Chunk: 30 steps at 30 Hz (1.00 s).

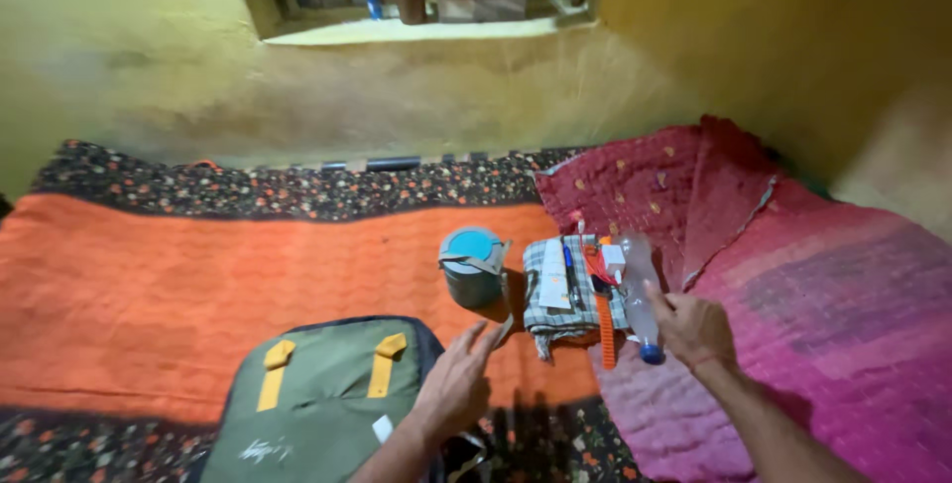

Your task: The person unpacks a green backpack placed on a bed, removing a laptop, several books, and a notebook, then places them on the bed beside the bag.

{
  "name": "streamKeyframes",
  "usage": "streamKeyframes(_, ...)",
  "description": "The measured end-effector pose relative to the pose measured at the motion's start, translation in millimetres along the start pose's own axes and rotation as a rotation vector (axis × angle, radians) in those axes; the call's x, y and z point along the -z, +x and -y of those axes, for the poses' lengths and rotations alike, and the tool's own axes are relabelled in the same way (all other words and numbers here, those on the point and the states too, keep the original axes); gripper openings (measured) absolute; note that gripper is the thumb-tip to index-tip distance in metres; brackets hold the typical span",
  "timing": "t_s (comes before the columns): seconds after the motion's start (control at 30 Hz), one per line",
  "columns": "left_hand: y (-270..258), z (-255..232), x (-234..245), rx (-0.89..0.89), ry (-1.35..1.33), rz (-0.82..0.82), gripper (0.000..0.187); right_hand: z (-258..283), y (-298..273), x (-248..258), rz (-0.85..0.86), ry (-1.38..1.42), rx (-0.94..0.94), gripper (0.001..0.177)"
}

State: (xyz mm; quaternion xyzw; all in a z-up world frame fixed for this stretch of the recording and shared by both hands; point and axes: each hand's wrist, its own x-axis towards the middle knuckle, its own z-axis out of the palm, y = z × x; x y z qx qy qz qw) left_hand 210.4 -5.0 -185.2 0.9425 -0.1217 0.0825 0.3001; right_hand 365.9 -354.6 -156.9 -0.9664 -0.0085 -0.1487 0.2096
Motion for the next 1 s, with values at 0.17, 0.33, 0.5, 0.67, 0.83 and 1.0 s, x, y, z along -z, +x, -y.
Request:
streamKeyframes(0.17,-67,11,57,-0.184,0.266,-0.184,0.069,77,-48,27,-0.005,0.139,0.174,0.058)
streamKeyframes(0.33,-129,8,105,0.105,0.148,-0.081,0.080,158,-86,37,0.024,0.178,0.318,0.057)
streamKeyframes(0.5,-186,10,141,0.220,0.167,-0.162,0.076,227,-140,30,0.088,0.297,0.465,0.056)
streamKeyframes(0.67,-232,35,147,0.254,0.155,-0.266,0.074,281,-200,4,0.129,0.286,0.584,0.061)
streamKeyframes(0.83,-275,63,130,0.390,0.162,-0.303,0.065,315,-260,-25,0.288,0.359,0.622,0.059)
streamKeyframes(1.0,-309,81,111,0.654,0.145,-0.346,0.062,340,-317,-50,0.302,0.375,0.683,0.049)
